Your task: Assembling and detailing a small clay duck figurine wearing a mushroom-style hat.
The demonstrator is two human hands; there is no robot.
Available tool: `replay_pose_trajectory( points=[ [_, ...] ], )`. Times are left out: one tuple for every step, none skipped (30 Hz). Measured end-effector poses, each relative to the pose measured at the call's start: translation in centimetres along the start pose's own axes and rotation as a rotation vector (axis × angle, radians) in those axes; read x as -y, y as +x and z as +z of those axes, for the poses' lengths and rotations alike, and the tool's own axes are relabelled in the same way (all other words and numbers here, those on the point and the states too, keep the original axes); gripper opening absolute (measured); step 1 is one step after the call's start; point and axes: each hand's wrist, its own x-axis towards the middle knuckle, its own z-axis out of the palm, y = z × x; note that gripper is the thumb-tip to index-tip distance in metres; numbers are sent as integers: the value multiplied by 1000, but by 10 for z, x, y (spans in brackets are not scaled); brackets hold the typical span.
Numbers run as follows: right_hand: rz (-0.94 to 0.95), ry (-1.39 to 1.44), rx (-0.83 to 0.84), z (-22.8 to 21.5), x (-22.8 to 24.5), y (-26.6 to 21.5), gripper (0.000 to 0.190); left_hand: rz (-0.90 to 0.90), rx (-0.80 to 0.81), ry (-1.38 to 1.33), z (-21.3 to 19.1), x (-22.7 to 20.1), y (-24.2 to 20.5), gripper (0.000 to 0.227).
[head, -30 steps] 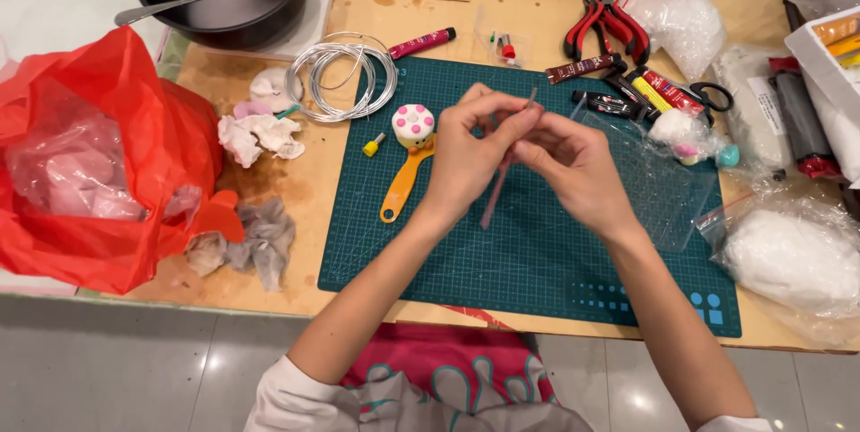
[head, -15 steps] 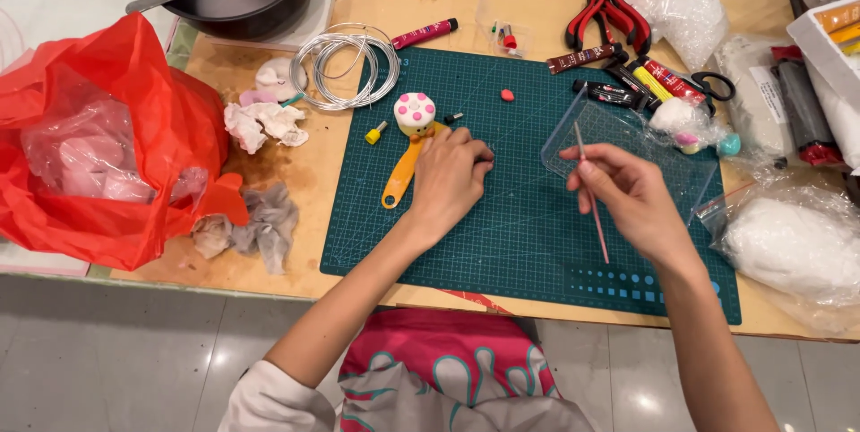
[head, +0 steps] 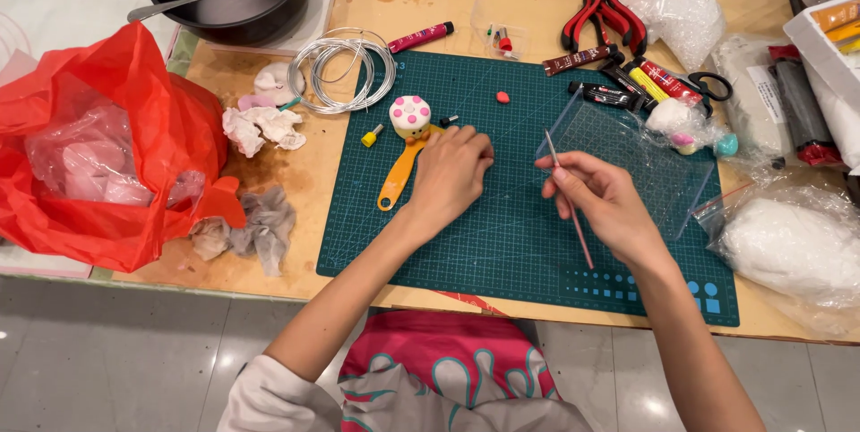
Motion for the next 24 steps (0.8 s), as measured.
replay_pose_trajectory(
  points=[
    [16,65,-11,3,3,1,27,-27,0,-82,-3,0,1,8],
    [15,65,-14,2,-7,4,27,-25,0,-83,-3,2,1,8],
    [77,339,51,1,-16,7,23,-191,64,-579,-4,4,1,8],
    [138,614,116,0,-26,10,19,-358,132,-1074,-5,6,1,9],
    [136,615,114,7,-23,9,19,-357,135,-1073,-9,1,-3,9],
    [197,710,160,14,-21,8,20,-358,103,-1273,-14,-3,-8,9],
    [259,803,207,22,-18,7,21,-358,70,-1472,-18,-7,-14,10],
    [260,803,209,28,-13,6,21,-359,68,-1471,-18,-8,-19,10],
    [251,807,202,33,-8,5,23,-284,56,-1547,-18,-9,-24,8],
    [244,812,193,39,-3,3,24,-210,44,-1622,-17,-11,-30,7],
    [246,813,194,43,1,1,24,-213,44,-1622,-20,-13,-32,7],
    [215,745,156,46,5,0,23,-201,21,-1621,-23,-16,-33,5],
    [183,677,119,49,8,-1,23,-188,-1,-1620,-25,-19,-35,4],
    [184,675,118,51,10,-1,23,-188,-1,-1622,-27,-20,-36,4],
    [179,645,96,53,11,-2,22,-167,-24,-1563,-29,-20,-37,4],
    [173,616,75,55,13,-2,21,-145,-46,-1504,-31,-21,-38,4],
    [173,614,73,57,13,-2,21,-144,-46,-1506,-29,-20,-39,4],
    [172,606,70,59,14,-2,20,-141,-73,-1477,-29,-19,-40,3],
    [171,598,67,61,14,-2,19,-138,-99,-1448,-28,-18,-42,3],
    [170,595,68,62,14,-2,19,-136,-101,-1448,-28,-18,-42,3],
    [151,586,60,63,15,-3,19,-136,-107,-1416,-29,-17,-42,4],
    [133,577,53,64,15,-3,18,-138,-113,-1384,-30,-17,-43,5],
    [134,576,55,65,12,-4,18,-138,-116,-1384,-32,-17,-44,5],
    [85,526,48,65,11,-4,18,-95,-126,-1338,-35,-18,-44,7]
  ],
)
